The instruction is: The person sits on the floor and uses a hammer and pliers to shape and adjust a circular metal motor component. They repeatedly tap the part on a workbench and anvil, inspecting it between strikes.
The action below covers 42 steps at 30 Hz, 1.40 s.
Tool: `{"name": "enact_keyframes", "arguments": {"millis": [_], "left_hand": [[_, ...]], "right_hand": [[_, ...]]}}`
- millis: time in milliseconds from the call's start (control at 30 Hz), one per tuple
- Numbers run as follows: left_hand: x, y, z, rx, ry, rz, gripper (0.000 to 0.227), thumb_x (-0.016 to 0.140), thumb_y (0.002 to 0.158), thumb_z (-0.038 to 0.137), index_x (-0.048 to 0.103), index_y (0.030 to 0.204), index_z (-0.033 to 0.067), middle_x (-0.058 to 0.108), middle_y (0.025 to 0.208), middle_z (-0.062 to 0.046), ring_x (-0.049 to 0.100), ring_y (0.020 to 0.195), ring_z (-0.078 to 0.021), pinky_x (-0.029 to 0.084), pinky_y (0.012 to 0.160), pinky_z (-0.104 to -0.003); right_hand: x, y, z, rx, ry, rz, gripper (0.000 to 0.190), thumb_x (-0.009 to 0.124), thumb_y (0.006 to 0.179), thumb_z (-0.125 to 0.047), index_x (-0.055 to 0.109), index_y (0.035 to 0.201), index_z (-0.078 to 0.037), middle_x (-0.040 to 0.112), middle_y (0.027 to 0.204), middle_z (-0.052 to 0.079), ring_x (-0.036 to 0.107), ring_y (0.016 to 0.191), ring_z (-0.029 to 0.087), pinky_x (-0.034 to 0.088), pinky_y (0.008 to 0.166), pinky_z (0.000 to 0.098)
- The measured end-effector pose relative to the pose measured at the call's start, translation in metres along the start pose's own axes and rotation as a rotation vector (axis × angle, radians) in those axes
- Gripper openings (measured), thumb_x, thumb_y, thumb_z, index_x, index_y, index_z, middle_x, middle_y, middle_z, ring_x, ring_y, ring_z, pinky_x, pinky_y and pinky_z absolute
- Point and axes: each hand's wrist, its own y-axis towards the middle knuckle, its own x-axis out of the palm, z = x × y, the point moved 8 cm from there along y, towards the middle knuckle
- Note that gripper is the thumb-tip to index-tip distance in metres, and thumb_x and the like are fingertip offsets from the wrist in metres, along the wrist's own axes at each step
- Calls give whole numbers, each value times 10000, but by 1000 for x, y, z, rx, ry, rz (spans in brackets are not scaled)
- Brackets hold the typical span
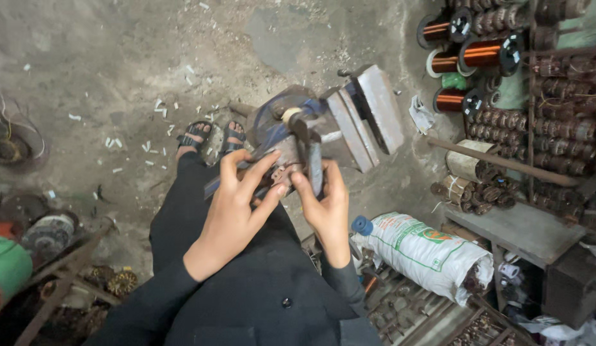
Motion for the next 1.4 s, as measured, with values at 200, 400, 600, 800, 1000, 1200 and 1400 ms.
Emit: {"name": "enact_keyframes", "arguments": {"millis": [200,400,600,800,1000,1200,1400], "left_hand": [[4,1,1,-33,50,-23,411,730,947,240,654,1336,134,458,1310,-173,677,897,-215,594,691,-293],[6,1,-2,-52,-18,-2,399,741,958,238,649,1325,110,457,1324,-166,692,923,-199,610,717,-282],[0,15,-23,-148,-238,113,827,828,808,269,398,1459,-4,479,1400,-182,710,868,-181,590,690,-278],[6,11,-28,-152,-200,27,592,801,866,212,576,1368,-6,667,1165,-129,770,837,-167,580,691,-279],[6,14,-30,-112,-209,35,531,771,887,214,581,1327,-16,618,1196,-126,768,815,-172,577,657,-282],[5,10,-26,-10,-87,74,542,779,892,240,589,1328,-19,623,1158,-144,714,842,-211,544,691,-323],[3,8,-24,3,-44,71,551,765,905,278,589,1339,-11,630,1146,-131,684,862,-218,532,713,-340]], "right_hand": [[-7,-1,0,22,-11,66,413,818,856,-174,536,1127,-40,721,823,16,646,746,44,522,634,226],[-9,8,-16,-27,-206,-21,332,833,887,-231,603,1048,-53,724,781,46,672,719,69,540,631,275],[-8,14,-12,-16,-309,-37,362,854,873,-263,595,1007,-48,652,673,86,575,593,103,484,561,298],[-17,-7,-11,-209,-100,45,286,796,965,-148,616,1143,-15,693,878,53,552,796,94,479,678,261],[-45,-61,-3,-475,-248,216,329,603,1056,-59,428,1329,-7,654,996,111,626,813,128,514,722,281],[-37,-64,43,-231,-209,160,333,618,1039,-100,476,1316,18,689,825,129,611,647,155,470,568,314],[-26,-73,13,-416,-515,179,317,642,1039,-120,532,1321,-27,664,879,216,690,692,227,474,608,345]]}}
